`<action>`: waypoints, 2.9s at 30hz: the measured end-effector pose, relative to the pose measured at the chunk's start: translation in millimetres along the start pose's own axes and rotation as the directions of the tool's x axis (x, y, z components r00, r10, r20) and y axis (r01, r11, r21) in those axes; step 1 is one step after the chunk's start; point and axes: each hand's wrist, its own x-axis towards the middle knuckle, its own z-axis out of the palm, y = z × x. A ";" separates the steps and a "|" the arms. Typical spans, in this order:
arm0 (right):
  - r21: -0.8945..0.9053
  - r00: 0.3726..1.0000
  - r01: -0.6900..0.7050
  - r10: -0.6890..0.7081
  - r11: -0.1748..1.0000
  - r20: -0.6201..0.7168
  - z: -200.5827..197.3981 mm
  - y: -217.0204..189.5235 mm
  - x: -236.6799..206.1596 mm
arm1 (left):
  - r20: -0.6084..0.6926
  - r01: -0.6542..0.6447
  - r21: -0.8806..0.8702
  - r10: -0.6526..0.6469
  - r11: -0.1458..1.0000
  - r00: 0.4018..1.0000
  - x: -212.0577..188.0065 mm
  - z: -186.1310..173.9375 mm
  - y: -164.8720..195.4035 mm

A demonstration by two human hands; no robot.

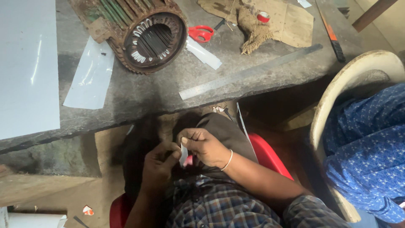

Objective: The person sits at a workbench and fits white insulating liner strips into the slots of an electric motor stator housing. They tear and fold small pieces of white sheet material by hand, then press each folded liner into a stator slot, repeating the cycle across slots and repositioning the stator housing between insertions.

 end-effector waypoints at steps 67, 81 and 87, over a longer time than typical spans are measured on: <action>-0.517 0.946 0.194 -0.298 0.834 -0.125 5.5 -12.4 -15.3 | -0.035 -0.444 0.435 0.507 0.783 0.861 -15.4 9.3 36.7; -0.729 0.871 0.278 -0.485 0.626 -0.084 20.2 -4.7 -15.4 | -0.125 -0.275 0.261 0.315 0.925 0.941 -14.1 11.2 35.7; -0.727 0.857 0.306 -0.511 0.615 -0.072 26.7 -4.4 -15.8 | -0.129 -0.381 0.288 0.430 0.879 0.894 -10.8 11.6 27.1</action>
